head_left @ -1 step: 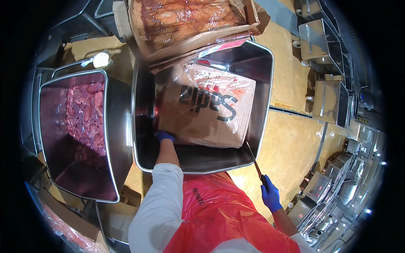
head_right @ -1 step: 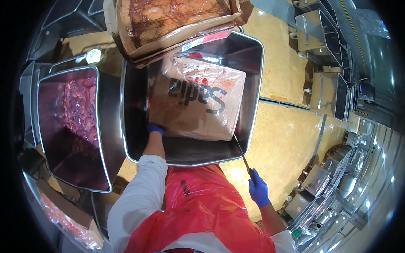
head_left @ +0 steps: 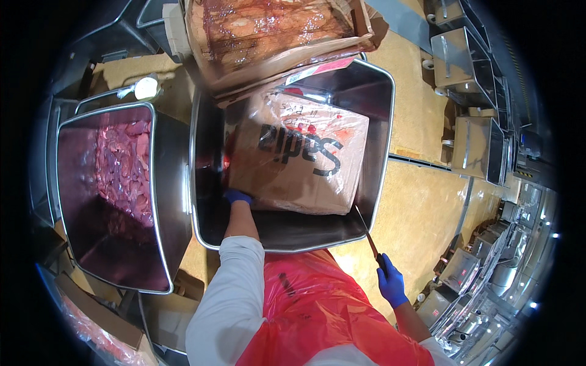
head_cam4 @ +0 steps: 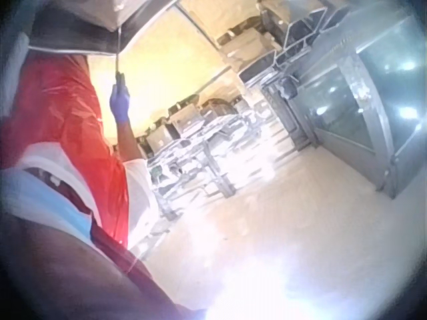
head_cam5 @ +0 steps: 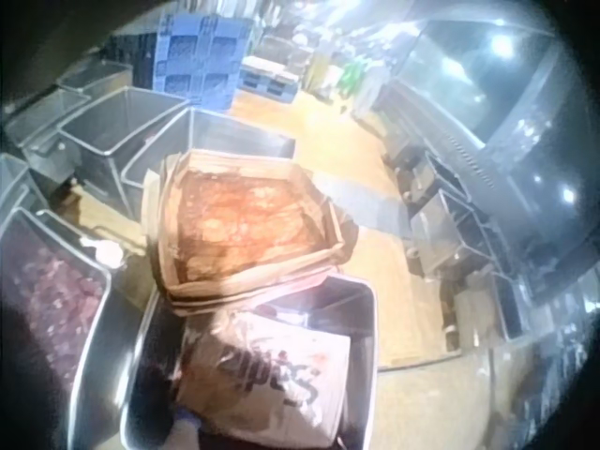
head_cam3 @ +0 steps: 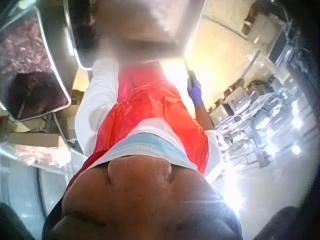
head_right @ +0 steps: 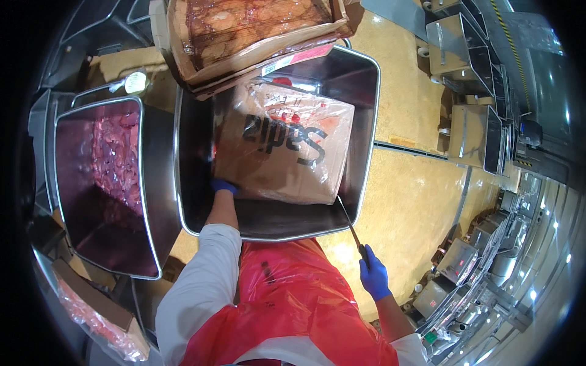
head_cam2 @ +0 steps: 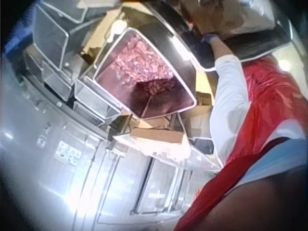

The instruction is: The person cuts large blocks of raw meat into smaller pieces using a knife and places them into metal bins. They repeatedly open cardboard boxes, remove vacuum-sealed meat blocks, and transfer the cut pieces into the bins.

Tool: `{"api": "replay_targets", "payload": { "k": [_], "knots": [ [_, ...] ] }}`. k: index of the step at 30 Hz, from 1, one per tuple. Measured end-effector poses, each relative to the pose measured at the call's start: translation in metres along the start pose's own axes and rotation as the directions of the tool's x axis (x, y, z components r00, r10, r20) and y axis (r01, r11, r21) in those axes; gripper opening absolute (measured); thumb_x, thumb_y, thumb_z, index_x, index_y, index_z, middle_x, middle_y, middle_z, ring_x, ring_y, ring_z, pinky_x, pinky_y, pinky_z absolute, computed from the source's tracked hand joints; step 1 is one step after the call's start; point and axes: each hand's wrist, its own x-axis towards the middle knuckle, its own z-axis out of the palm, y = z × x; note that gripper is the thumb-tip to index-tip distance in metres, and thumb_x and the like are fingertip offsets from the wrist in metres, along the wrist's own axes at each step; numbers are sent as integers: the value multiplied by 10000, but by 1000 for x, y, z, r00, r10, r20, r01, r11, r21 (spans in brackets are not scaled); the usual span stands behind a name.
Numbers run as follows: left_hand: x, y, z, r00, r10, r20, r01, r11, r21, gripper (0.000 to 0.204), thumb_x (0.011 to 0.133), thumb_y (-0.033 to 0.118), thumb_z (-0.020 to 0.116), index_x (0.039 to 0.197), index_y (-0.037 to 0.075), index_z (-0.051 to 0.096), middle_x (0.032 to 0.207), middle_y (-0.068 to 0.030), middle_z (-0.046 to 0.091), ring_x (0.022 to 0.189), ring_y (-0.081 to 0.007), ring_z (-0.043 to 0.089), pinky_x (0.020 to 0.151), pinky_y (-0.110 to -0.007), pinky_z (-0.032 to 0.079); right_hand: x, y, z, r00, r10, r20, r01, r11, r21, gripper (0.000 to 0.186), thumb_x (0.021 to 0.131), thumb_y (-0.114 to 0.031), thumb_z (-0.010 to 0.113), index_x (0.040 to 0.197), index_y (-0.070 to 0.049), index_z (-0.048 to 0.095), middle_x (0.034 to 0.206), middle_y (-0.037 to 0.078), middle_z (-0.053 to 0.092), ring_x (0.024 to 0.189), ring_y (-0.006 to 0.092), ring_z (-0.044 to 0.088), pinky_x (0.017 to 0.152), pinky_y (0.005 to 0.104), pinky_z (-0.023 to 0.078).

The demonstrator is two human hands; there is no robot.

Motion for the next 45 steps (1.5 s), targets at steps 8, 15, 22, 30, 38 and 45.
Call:
{"api": "replay_targets", "payload": {
  "k": [8,15,22,30,38,45],
  "knots": [
    [-40,20,22,996,-13,91,18,998,-53,539,990,481,386,1345,132,591,1332,-109,621,1225,-324,588,1034,-500,473,-2,12,3,998,-45,-36,44,998,-42,525,919,-144,625,1423,-77,492,1099,223,688,930,383,689,780,442,556],
    [-43,9,18,985,169,-40,-170,985,-15,511,989,447,421,1298,91,616,1288,-125,642,1205,-302,591,1030,-467,468,20,7,1,995,-103,-15,103,994,-35,518,926,-140,622,1421,-62,490,1117,227,686,947,382,689,792,432,556],
    [-110,11,41,980,190,-56,-185,980,77,446,945,373,464,1218,63,634,1221,-115,654,1110,-281,619,978,-412,479,36,8,-2,982,-172,-77,174,984,26,515,930,-143,614,1422,-52,490,1145,242,678,985,390,686,814,431,550],
    [-200,-28,45,954,287,82,-288,958,-7,324,957,293,523,1115,46,662,1060,-100,688,1001,-264,656,900,-399,526,67,5,-20,955,-279,-102,288,953,89,523,935,-153,604,1431,-44,475,1126,268,667,981,410,675,817,446,536],
    [-337,-88,103,927,341,158,-341,940,-24,293,987,268,518,1126,46,650,1028,-92,692,928,-263,674,835,-398,551,103,32,-56,884,-443,-151,463,875,143,525,931,-134,625,1429,-53,482,1156,260,660,992,397,676,829,428,534],
    [-432,-163,149,897,442,23,-439,883,165,296,1024,251,495,1151,51,671,1053,-74,699,931,-195,667,832,-346,546,125,69,-100,864,-425,-269,494,819,293,508,955,-191,569,1438,-65,477,1218,253,640,1051,386,664,880,420,520]
  ]
}}
